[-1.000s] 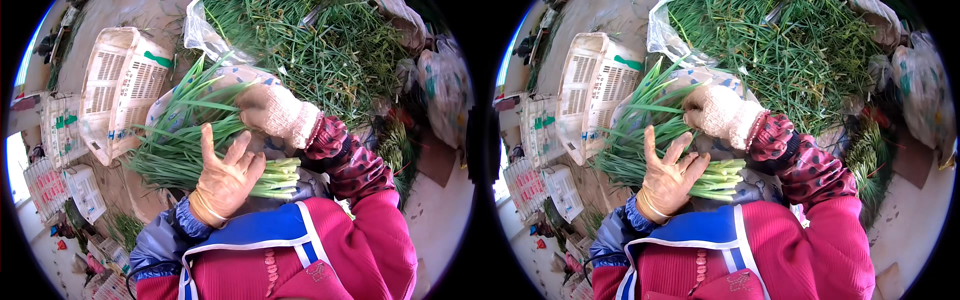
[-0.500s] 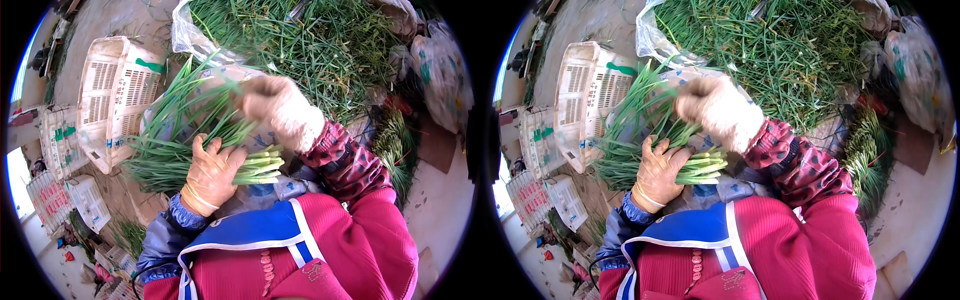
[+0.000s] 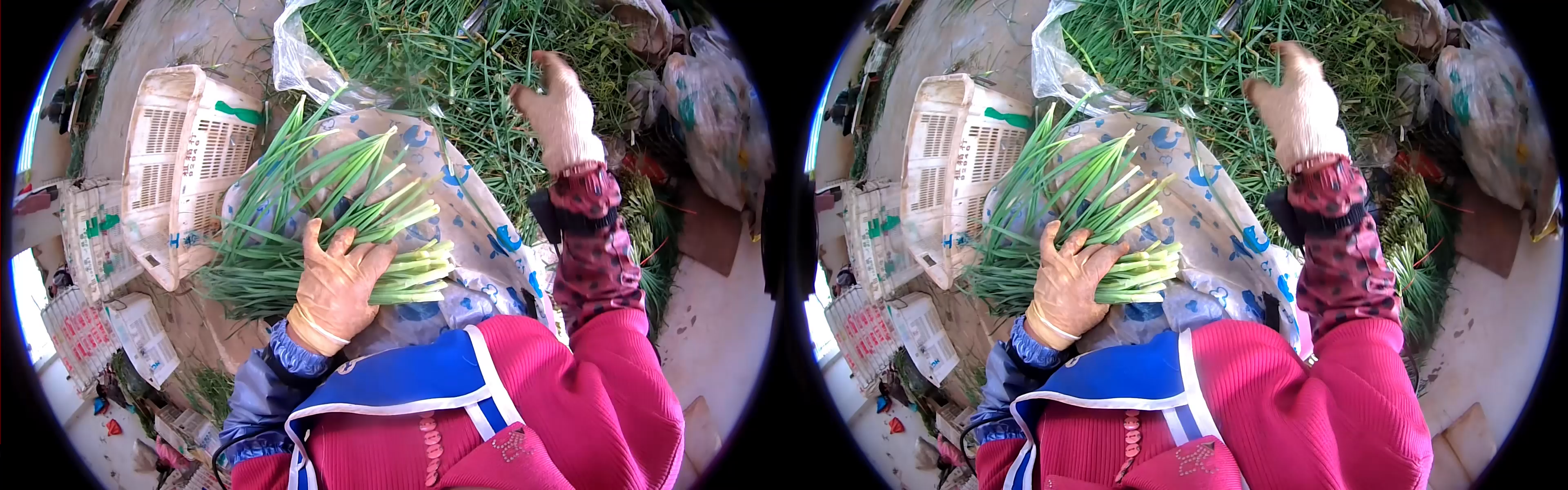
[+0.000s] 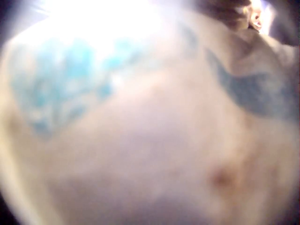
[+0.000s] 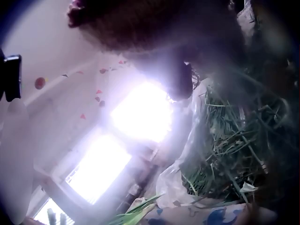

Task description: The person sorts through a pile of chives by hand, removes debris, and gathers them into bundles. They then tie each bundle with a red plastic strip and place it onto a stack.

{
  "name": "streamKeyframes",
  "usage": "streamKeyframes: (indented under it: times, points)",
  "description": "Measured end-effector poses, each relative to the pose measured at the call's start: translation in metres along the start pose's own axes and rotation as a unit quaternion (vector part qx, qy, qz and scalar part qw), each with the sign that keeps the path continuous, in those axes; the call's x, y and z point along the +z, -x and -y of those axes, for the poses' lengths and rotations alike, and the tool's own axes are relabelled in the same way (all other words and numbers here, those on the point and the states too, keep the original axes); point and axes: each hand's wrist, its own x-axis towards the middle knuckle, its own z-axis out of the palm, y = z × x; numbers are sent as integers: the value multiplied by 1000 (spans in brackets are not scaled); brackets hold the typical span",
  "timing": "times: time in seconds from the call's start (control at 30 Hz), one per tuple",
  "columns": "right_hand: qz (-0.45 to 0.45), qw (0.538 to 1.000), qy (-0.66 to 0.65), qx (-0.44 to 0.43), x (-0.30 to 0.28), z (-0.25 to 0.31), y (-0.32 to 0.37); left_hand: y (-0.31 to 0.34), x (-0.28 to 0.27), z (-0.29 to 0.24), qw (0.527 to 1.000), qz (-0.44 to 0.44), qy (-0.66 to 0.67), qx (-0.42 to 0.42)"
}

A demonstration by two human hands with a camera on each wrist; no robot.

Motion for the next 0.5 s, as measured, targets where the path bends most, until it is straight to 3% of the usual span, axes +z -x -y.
streamKeyframes:
  times: [0.03,0.07,0.1,0.13,0.17,0.23,0.3,0.33,0.37,0.43,0.5]
  points:
    - [25,998,25,-48,-3,5,13,0,1,-1,1000,2,2,-3]
    - [190,969,-156,-11,-7,13,26,0,1,-2,1000,3,7,-7]
    - [328,910,-248,58,-16,30,39,-1,0,-2,1000,5,9,-9]
    - [409,869,-272,-52,-13,30,45,-2,0,-2,1000,5,11,-12]
    - [468,851,-238,-21,-12,38,54,-2,0,-2,1000,-3,8,-9]
    - [515,813,-251,-103,4,42,68,-2,2,-2,1000,-18,-1,-6]
    - [536,806,-252,16,15,44,81,-2,-6,-7,999,-17,-30,-10]
    - [477,848,-232,5,16,46,87,-3,-9,-8,999,-18,-43,-12]
    - [468,856,-219,35,18,46,89,-1,-8,-9,998,-35,-55,-6]
    - [449,868,-193,93,24,42,92,3,-6,-11,994,-69,-80,6]
    - [453,850,-246,108,30,33,97,6,-4,-10,993,-87,-72,25]
